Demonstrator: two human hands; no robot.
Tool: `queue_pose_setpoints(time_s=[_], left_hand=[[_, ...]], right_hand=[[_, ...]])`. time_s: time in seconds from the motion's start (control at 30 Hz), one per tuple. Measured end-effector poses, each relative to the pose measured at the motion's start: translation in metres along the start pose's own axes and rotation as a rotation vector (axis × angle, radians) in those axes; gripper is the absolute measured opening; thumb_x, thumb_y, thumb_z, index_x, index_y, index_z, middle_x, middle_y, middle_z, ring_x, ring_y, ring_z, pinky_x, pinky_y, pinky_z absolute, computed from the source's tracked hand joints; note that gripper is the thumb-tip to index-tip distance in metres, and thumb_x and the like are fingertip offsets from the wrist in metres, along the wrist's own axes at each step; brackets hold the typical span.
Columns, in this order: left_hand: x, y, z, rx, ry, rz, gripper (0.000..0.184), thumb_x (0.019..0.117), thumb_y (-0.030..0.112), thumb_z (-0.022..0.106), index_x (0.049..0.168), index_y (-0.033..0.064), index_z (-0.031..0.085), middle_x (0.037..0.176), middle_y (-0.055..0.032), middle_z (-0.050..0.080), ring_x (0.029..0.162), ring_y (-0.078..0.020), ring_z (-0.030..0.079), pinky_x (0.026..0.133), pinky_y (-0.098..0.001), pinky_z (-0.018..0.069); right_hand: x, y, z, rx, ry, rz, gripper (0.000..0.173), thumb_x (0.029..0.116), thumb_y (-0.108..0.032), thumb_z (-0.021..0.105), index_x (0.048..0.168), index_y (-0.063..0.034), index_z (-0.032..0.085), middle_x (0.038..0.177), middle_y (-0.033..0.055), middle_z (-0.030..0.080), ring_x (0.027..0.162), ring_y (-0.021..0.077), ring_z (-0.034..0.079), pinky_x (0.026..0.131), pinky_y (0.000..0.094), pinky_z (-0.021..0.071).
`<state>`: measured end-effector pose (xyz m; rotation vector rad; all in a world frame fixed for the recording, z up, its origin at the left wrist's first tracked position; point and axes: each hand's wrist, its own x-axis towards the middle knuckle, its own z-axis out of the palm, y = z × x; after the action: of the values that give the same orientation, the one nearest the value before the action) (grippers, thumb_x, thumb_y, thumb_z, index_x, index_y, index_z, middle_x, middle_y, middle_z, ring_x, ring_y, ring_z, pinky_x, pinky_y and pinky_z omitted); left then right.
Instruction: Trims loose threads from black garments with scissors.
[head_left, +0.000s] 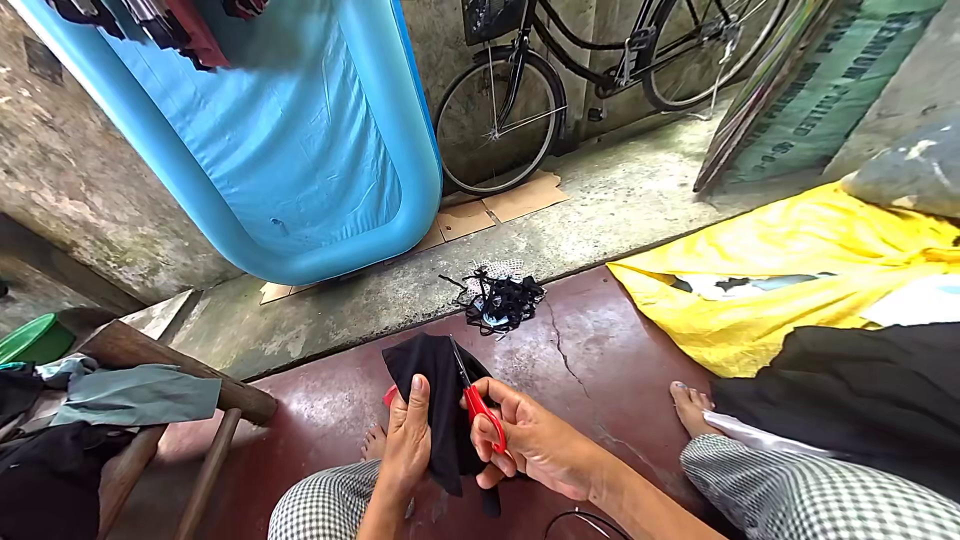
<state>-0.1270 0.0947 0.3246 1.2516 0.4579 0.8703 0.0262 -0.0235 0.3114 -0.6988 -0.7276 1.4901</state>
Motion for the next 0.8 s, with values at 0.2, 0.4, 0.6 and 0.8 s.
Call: queue_pose_setpoints(time_s=[0.2, 0.4, 0.6, 0.8], left_hand=[[-0.004, -0.014, -0.005, 0.076, -0.072, 0.063, 0.037, 0.1117, 0.023, 0.037, 0.117, -0.004, 0.061, 0.096, -0.0161, 0.072, 0.089, -0.0218, 0.073, 0.087, -0.0414, 0.0617], [0.0, -0.031, -0.018, 0.118, -0.044, 0.116, 0.063, 0.1018, 0.06, 0.047, 0.114, 0.0019, 0.067, 0.102, -0.0114, 0.072, 0.095, -0.0199, 0.071, 0.088, -0.0408, 0.0591], [0.012, -0.017, -0.024, -0.159, 0.148, -0.498, 0.103, 0.0915, 0.085, 0.011, 0.128, 0.0032, 0.061, 0.111, -0.0196, 0.071, 0.1, -0.029, 0.07, 0.084, -0.0491, 0.0588], [0.017, -0.029, -0.022, -0.068, 0.158, -0.746, 0.049, 0.106, 0.048, 0.046, 0.115, 0.0043, 0.066, 0.096, -0.0148, 0.071, 0.084, -0.0245, 0.07, 0.075, -0.0418, 0.0591]], right_hand=[[-0.001, -0.001, -0.007, 0.003, 0.0, 0.027, 0.033, 0.097, -0.021, 0.069, 0.125, -0.012, 0.053, 0.084, 0.0057, 0.064, 0.07, 0.0187, 0.068, 0.071, 0.045, 0.0636], [-0.002, -0.008, -0.015, -0.22, 0.051, 0.072, 0.036, 0.0943, -0.019, 0.071, 0.124, -0.0114, 0.054, 0.08, 0.0073, 0.065, 0.067, 0.0202, 0.069, 0.064, 0.0422, 0.0631], [-0.006, -0.011, -0.031, -0.418, 0.057, 0.143, 0.038, 0.0933, -0.019, 0.072, 0.126, -0.0124, 0.054, 0.083, 0.0081, 0.069, 0.069, 0.0212, 0.071, 0.063, 0.0397, 0.0627], [-0.013, -0.013, -0.038, -0.553, -0.003, 0.224, 0.036, 0.0926, -0.019, 0.073, 0.124, -0.0133, 0.056, 0.083, 0.0081, 0.069, 0.069, 0.02, 0.071, 0.062, 0.0352, 0.061]])
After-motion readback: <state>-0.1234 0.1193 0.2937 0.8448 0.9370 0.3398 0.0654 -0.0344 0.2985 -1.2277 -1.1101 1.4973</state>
